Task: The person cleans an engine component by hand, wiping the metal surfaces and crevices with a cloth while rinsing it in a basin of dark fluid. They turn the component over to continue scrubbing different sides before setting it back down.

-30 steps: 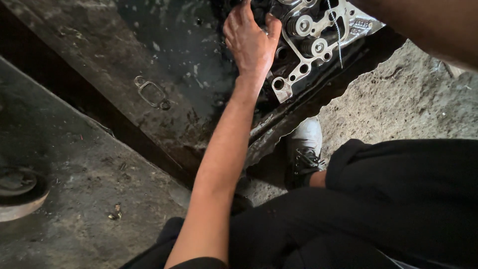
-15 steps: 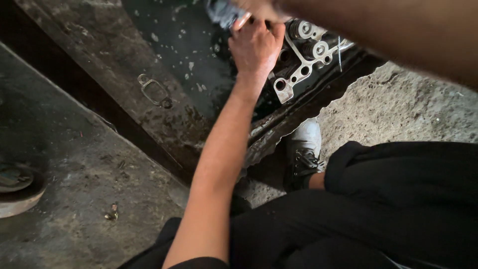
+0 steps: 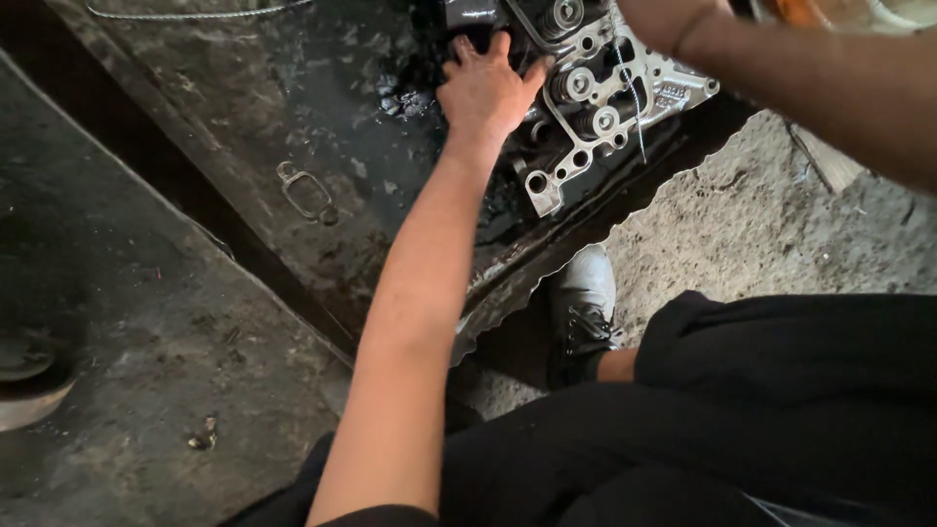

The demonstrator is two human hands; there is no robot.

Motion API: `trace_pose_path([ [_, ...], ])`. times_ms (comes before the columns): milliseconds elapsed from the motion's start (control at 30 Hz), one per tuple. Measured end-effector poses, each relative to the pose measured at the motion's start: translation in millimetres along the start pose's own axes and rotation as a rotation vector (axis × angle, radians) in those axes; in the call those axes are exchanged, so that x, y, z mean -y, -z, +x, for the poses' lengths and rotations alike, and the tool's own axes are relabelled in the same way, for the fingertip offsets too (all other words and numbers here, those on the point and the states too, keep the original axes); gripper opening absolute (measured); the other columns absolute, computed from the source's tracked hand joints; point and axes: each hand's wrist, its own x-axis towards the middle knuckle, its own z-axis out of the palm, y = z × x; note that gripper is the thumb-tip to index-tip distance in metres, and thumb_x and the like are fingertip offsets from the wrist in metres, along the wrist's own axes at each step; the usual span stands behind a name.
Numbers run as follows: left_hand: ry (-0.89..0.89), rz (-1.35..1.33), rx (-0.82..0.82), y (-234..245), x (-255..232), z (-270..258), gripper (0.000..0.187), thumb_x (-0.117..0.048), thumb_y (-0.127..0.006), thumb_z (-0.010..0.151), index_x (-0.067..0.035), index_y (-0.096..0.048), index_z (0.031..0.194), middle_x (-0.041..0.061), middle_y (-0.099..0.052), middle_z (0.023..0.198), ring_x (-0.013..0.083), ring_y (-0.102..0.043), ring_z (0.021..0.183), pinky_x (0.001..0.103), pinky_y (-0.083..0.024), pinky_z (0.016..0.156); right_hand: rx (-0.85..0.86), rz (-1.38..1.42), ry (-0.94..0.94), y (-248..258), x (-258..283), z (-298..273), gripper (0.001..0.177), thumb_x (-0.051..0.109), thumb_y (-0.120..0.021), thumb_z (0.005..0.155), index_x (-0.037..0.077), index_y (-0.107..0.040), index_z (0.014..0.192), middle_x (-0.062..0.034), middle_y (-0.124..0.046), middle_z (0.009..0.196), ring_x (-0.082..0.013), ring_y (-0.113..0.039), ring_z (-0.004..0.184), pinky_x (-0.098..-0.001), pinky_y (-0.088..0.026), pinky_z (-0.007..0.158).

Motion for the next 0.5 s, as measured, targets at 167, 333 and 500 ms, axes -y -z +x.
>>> trace_pose_path([
  [167, 0.04, -0.114, -0.203, -18.0, -8.4, -17.3, 0.065, -0.069, -0.063, 0.086, -0.024, -0.058, 0.131, 0.023, -0.055, 0.135, 0.0442, -0.064, 0.109, 0.053, -0.058, 0.079, -0.17, -0.068, 0.072, -42.8, -20.2, -40.6, 0.049, 0.037, -0.063, 0.1, -0.009, -0.059, 0.116, -0.0279, -0.066, 0.1, -0.0402, -0.071, 0.086, -0.0488, -0.06, 0.071],
  [333, 0.054, -0.345, -0.379, -35.5, -4.6, -34.5, 0.064, -0.061, -0.073, 0.084, -0.019, -0.058, 0.131, 0.018, -0.063, 0.121, 0.0405, -0.067, 0.104, 0.052, -0.055, 0.088, -0.051, 0.198, -0.095, -39.2, 0.5, -64.7, 0.048, 0.039, -0.057, 0.103, -0.002, -0.054, 0.127, -0.0287, -0.068, 0.11, -0.0456, -0.068, 0.101, -0.0555, -0.055, 0.089],
  [500, -0.064, -0.626, -0.579, -54.5, 4.4, -43.9, 0.069, -0.047, -0.076, 0.089, -0.002, -0.051, 0.135, 0.023, -0.06, 0.125, 0.0404, -0.061, 0.114, 0.047, -0.052, 0.096, -0.522, -0.124, -0.015, -64.3, -72.9, -4.6, 0.042, 0.035, -0.048, 0.115, -0.005, -0.052, 0.124, -0.0235, -0.068, 0.093, -0.0322, -0.07, 0.075, -0.0426, -0.059, 0.063],
])
